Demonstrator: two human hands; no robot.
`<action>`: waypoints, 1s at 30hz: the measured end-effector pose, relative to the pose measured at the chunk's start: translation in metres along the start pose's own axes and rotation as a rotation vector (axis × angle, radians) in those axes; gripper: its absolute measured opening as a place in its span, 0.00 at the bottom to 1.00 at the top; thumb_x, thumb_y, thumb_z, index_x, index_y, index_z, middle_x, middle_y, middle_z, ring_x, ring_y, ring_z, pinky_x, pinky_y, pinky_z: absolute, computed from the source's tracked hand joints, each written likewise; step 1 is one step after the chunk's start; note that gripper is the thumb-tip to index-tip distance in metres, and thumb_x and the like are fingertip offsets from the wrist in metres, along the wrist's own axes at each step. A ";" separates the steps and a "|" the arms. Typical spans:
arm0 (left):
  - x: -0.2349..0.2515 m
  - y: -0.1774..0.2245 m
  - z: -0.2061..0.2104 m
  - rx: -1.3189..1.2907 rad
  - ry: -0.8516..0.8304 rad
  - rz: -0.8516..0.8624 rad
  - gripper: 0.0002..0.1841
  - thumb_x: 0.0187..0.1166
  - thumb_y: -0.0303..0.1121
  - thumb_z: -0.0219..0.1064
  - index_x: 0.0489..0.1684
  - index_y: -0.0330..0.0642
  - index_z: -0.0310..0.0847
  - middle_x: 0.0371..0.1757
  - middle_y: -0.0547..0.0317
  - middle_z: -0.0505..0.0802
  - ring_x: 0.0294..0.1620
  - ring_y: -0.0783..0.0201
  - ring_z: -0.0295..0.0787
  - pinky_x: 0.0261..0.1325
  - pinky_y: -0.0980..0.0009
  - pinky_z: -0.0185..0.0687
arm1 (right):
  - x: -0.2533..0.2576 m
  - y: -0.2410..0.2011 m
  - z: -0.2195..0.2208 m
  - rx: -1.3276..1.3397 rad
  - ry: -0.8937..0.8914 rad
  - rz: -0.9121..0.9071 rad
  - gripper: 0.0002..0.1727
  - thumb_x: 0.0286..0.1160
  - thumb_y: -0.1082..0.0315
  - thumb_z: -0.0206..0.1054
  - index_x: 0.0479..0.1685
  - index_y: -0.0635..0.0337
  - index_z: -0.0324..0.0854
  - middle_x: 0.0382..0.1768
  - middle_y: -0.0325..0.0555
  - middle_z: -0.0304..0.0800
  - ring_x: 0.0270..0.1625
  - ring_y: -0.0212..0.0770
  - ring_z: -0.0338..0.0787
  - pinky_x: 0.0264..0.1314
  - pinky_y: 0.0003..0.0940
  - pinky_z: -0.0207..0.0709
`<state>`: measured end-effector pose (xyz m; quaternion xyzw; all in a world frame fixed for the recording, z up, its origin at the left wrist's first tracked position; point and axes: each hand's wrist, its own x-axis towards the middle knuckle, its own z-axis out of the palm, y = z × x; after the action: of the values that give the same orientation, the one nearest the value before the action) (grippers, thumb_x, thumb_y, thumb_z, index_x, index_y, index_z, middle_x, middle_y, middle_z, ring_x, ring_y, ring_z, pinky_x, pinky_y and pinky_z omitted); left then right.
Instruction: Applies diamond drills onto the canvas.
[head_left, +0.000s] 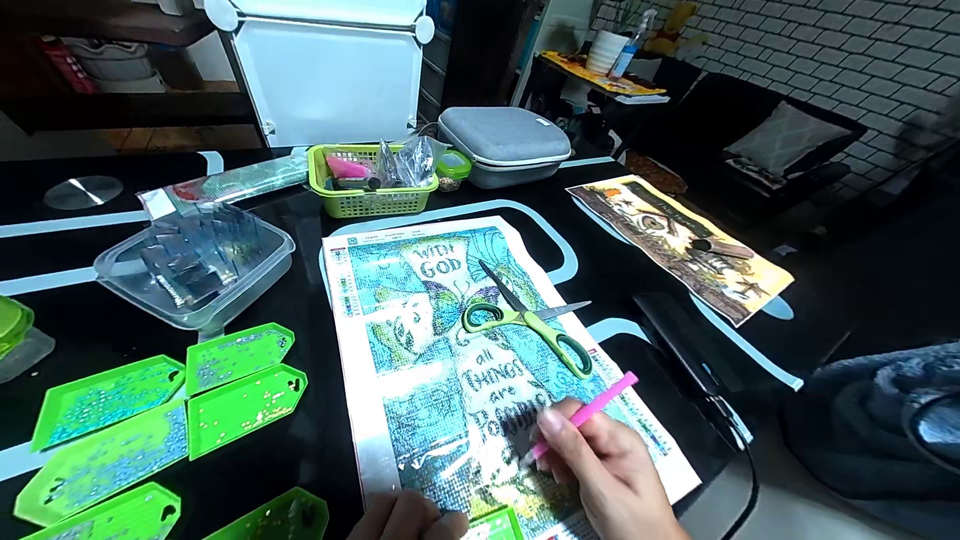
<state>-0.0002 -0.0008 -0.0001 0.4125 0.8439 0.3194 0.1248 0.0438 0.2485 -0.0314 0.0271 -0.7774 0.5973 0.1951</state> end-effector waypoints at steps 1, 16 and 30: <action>0.000 0.000 0.000 0.001 0.001 -0.002 0.23 0.69 0.42 0.78 0.59 0.37 0.90 0.50 0.41 0.92 0.55 0.40 0.88 0.54 0.54 0.85 | -0.006 -0.006 0.003 0.004 -0.046 -0.007 0.15 0.93 0.61 0.57 0.38 0.55 0.83 0.29 0.30 0.90 0.31 0.18 0.87 0.34 0.15 0.82; 0.000 -0.001 0.002 0.007 0.031 0.016 0.23 0.68 0.42 0.78 0.57 0.38 0.91 0.50 0.42 0.93 0.56 0.42 0.88 0.56 0.56 0.86 | -0.028 -0.011 0.018 -0.126 -0.296 -0.263 0.17 0.91 0.66 0.58 0.31 0.66 0.80 0.25 0.52 0.84 0.33 0.40 0.85 0.46 0.27 0.77; 0.002 0.001 0.001 0.008 0.005 0.004 0.23 0.69 0.42 0.78 0.59 0.37 0.90 0.50 0.41 0.92 0.56 0.40 0.88 0.55 0.55 0.85 | 0.010 0.006 -0.008 -0.034 0.031 -0.029 0.16 0.92 0.59 0.57 0.35 0.53 0.83 0.27 0.27 0.88 0.28 0.17 0.84 0.30 0.13 0.78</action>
<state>-0.0006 0.0010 -0.0003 0.4137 0.8447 0.3174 0.1206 0.0346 0.2602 -0.0321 0.0260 -0.7840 0.5813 0.2162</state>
